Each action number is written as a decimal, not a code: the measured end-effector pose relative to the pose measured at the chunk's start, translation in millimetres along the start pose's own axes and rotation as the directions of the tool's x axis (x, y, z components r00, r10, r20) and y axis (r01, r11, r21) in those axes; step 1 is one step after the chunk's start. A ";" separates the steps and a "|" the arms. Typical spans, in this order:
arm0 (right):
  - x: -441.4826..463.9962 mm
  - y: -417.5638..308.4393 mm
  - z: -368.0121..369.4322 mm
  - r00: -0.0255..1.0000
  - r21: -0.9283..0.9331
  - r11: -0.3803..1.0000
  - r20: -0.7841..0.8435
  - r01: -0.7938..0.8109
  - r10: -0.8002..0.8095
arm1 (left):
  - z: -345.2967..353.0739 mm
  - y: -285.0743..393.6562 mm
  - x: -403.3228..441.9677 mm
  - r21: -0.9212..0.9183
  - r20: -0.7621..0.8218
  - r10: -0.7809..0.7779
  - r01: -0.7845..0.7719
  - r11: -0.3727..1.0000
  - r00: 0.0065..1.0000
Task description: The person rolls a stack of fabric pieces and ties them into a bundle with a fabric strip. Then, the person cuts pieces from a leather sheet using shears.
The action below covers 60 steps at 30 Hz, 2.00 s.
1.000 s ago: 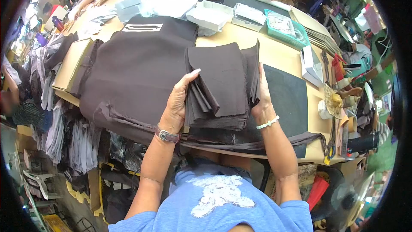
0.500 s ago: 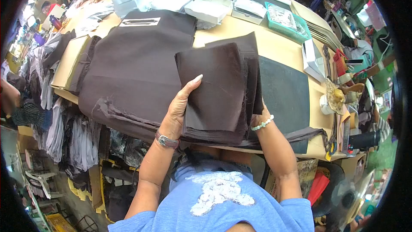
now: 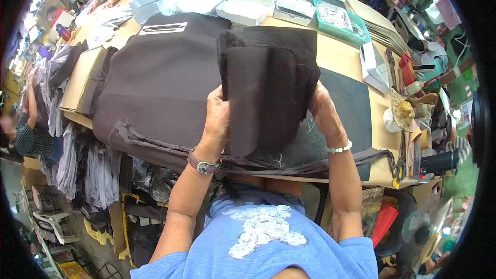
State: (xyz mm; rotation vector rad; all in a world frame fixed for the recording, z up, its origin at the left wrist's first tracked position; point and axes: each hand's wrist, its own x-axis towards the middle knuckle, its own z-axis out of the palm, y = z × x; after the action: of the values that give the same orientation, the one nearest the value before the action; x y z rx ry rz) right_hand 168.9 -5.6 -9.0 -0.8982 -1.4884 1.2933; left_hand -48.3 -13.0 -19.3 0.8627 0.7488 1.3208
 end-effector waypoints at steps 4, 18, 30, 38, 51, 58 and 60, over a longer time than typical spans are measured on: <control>-5.2 22.0 -2.2 0.983 0.283 0.946 -0.050 -0.157 0.178 | 9.7 3.0 21.4 0.289 -0.060 -0.046 0.061 0.955 0.997; 26.5 33.3 -1.5 0.885 0.264 0.878 -0.139 -0.399 0.444 | 16.0 -6.9 49.8 0.957 0.046 -0.044 -0.031 0.288 0.998; 1.9 9.1 5.0 0.938 0.360 0.925 -0.266 -0.119 0.224 | 9.4 -6.9 25.7 0.231 0.096 0.052 -0.074 0.970 0.994; -20.0 -15.7 -8.8 0.977 -0.093 0.993 -0.196 0.066 -0.083 | -1.8 11.4 31.2 0.204 0.322 0.145 -0.218 0.954 0.936; -14.7 -3.5 13.0 0.970 -0.342 0.928 -0.131 0.149 -0.204 | 13.1 27.7 28.3 0.480 0.441 0.176 -0.397 0.782 0.880; -11.0 54.6 -16.2 0.924 -0.779 0.537 0.138 0.324 -0.357 | -14.4 8.7 26.0 0.611 0.448 0.268 -0.512 0.604 0.853; 6.4 42.9 -7.9 0.922 -0.708 0.609 0.167 0.359 -0.350 | -24.3 20.2 24.2 0.587 0.325 0.132 -0.309 0.748 0.937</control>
State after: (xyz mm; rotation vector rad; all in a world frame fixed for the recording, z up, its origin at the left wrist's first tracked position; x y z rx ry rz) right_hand 172.4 10.3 -50.0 -1.0001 -2.1190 0.3643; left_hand -76.5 14.4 -13.5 1.6892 0.9120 1.1239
